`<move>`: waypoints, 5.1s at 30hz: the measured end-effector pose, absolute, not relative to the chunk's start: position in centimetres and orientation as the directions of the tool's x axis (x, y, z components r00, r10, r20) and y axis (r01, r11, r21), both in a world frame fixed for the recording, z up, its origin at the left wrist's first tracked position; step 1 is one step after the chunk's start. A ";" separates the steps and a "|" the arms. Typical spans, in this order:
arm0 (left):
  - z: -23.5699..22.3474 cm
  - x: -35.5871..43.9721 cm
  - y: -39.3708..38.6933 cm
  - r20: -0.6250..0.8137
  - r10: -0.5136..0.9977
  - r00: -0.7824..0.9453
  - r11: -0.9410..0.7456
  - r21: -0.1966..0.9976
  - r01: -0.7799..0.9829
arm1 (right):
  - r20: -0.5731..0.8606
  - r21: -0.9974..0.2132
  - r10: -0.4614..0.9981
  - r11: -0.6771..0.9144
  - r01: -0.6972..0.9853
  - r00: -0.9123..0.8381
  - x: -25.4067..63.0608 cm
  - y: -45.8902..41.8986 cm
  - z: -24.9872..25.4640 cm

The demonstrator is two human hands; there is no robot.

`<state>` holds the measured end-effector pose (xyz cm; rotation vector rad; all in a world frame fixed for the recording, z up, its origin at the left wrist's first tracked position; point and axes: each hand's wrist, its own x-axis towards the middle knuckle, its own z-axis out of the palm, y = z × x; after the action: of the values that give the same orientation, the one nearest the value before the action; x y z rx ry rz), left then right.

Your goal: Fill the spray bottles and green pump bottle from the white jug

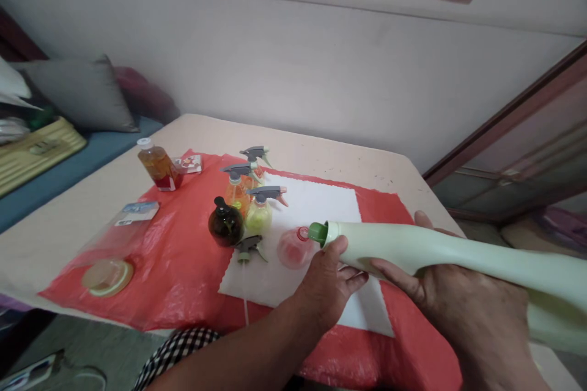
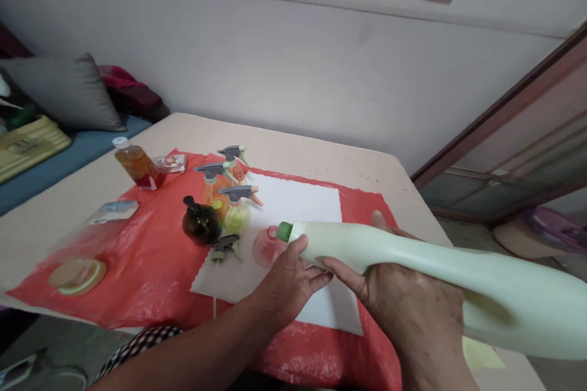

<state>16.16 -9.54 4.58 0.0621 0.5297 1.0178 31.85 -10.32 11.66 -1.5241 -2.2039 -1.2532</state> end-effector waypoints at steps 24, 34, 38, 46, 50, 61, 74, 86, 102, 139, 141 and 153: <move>4.9 16.2 -9.7 -0.414 0.808 0.420 0.551 0.275 -0.788 | 0.559 0.540 0.703 0.094 0.837 -0.440 31.6 -10.9 12.0; 4.9 16.3 -9.7 -0.405 0.811 0.422 0.551 0.286 -0.784 | 0.557 0.567 0.679 0.110 0.817 -0.478 31.8 -10.8 12.3; 4.9 16.2 -9.7 -0.400 0.811 0.426 0.552 0.284 -0.784 | 0.558 0.565 0.689 0.093 0.820 -0.462 31.7 -10.9 12.2; 5.2 16.2 -9.8 -0.391 0.816 0.425 0.543 0.269 -0.795 | 0.544 0.549 0.720 0.084 0.832 -0.432 32.0 -11.1 12.2; 5.1 16.2 -9.8 -0.399 0.813 0.424 0.546 0.274 -0.791 | 0.538 0.523 0.736 0.090 0.848 -0.410 32.0 -11.1 12.2; 5.0 16.2 -9.9 -0.373 0.818 0.437 0.549 0.282 -0.786 | 0.544 0.534 0.733 0.072 0.842 -0.408 31.9 -11.3 12.3; 4.7 16.4 -9.9 -0.331 0.824 0.461 0.554 0.295 -0.779 | 0.575 0.600 0.667 0.049 0.799 -0.473 31.8 -11.5 13.1; 4.4 16.4 -9.9 -0.300 0.824 0.480 0.560 0.307 -0.769 | 0.569 0.601 0.669 0.058 0.797 -0.478 31.8 -11.8 13.3; 4.7 16.2 -9.9 -0.274 0.823 0.498 0.565 0.301 -0.768 | 0.595 0.600 0.634 0.058 0.798 -0.494 31.5 -11.8 13.8; 4.6 16.2 -9.8 -0.270 0.819 0.506 0.571 0.305 -0.762 | 0.594 0.583 0.647 0.063 0.810 -0.477 31.6 -11.7 13.5; 4.7 16.3 -9.9 -0.275 0.821 0.500 0.568 0.305 -0.765 | 0.591 0.585 0.649 0.064 0.809 -0.479 31.6 -11.7 13.5; 5.1 16.2 -10.0 -0.284 0.825 0.489 0.562 0.316 -0.764 | 0.595 0.596 0.622 0.083 0.799 -0.509 31.8 -11.6 13.5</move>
<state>16.25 -9.98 5.10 0.1546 0.4298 0.9697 31.77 -11.65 13.51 -1.4430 -2.1653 -1.3965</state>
